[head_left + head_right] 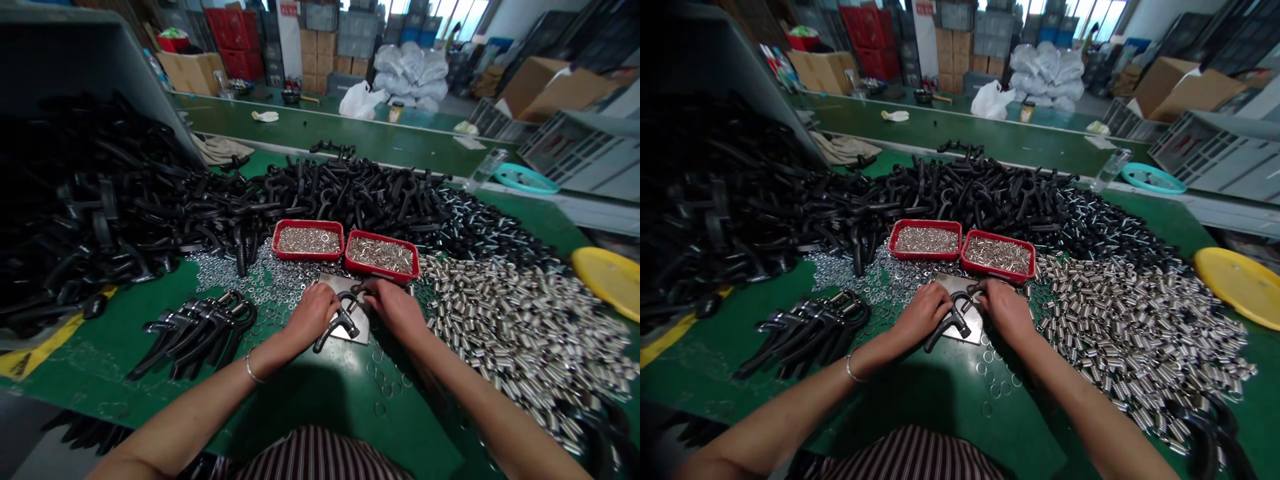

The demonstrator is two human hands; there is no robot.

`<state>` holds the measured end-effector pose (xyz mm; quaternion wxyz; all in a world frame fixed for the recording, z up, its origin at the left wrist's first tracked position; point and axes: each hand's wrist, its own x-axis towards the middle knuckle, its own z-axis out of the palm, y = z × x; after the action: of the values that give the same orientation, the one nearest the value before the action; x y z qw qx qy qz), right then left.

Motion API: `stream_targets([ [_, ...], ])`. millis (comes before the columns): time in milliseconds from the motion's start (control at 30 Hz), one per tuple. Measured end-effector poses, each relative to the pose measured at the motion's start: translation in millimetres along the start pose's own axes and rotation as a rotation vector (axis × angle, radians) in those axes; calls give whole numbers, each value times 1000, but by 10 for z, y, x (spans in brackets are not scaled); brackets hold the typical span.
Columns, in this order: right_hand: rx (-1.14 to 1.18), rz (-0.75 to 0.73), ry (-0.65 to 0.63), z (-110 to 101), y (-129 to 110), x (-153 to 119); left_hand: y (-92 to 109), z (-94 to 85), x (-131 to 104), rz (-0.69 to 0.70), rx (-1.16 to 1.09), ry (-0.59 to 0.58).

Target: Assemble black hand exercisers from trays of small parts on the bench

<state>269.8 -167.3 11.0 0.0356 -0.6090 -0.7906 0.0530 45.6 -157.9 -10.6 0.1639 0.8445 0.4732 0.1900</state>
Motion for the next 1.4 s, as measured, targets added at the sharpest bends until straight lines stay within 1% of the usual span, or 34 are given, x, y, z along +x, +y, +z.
stream_targets([
  [67, -114, 87, 47, -7, 81, -113, -3, 8, 35, 75, 75, -12],
  [100, -157, 103, 37, 7, 113, -159, -3, 10, 60, 127, 124, -28],
  [167, -172, 89, -1, 63, 162, -216, 1, 4, 102, 234, 221, -76],
  [233, -95, 68, 15, 120, 201, -238, 4, -14, 97, 325, 287, -126],
  [333, 207, 64, 104, 122, 238, -292, 6, -51, -44, 396, 295, -145],
  [367, 325, 63, 129, 93, 239, -330, 8, -60, -116, 388, 289, -133],
  [433, 495, 45, 163, 6, 219, -430, 20, -71, -254, 321, 281, -104],
  [500, 537, 4, 162, -81, 176, -530, 44, -68, -351, 243, 279, -102],
  [567, 524, -40, 112, -131, 132, -603, 79, -55, -392, 198, 271, -118],
  [633, 528, -39, 50, -133, 117, -652, 118, -47, -393, 169, 249, -127],
  [667, 550, -5, 32, -123, 129, -677, 136, -51, -384, 156, 230, -127],
  [733, 654, 131, 13, -99, 205, -748, 162, -87, -353, 128, 164, -120],
  [767, 724, 222, 4, -92, 274, -796, 165, -118, -330, 110, 105, -115],
  [833, 823, 398, -10, -95, 478, -905, 143, -198, -266, 44, -91, -120],
  [867, 804, 456, -3, -105, 605, -955, 117, -237, -226, -6, -213, -133],
  [900, 722, 478, 28, -119, 738, -995, 79, -269, -184, -62, -323, -145],
  [933, 586, 463, 81, -134, 865, -1020, 35, -290, -142, -112, -396, -145],
  [967, 421, 421, 154, -145, 974, -1027, -14, -297, -104, -148, -414, -126],
  [1033, 135, 296, 286, -148, 1085, -979, -104, -266, -59, -156, -322, -62],
  [1067, 66, 234, 306, -134, 1075, -925, -135, -231, -56, -137, -258, -41],
  [1100, 46, 187, 286, -111, 1019, -853, -153, -188, -67, -112, -207, -36],
  [1133, 56, 156, 229, -79, 928, -766, -155, -140, -89, -90, -174, -43],
  [1200, 61, 148, 87, 1, 685, -574, -119, -47, -150, -78, -136, -54],
  [1233, 26, 164, 36, 41, 565, -483, -88, -9, -178, -85, -113, -43],
  [1300, -88, 189, -15, 108, 395, -339, -29, 39, -205, -103, -66, -15],
  [1333, -135, 183, -28, 129, 361, -291, -11, 46, -201, -114, -48, -4],
  [1400, -163, 153, -36, 137, 392, -240, -16, 32, -171, -132, -27, 12],
])
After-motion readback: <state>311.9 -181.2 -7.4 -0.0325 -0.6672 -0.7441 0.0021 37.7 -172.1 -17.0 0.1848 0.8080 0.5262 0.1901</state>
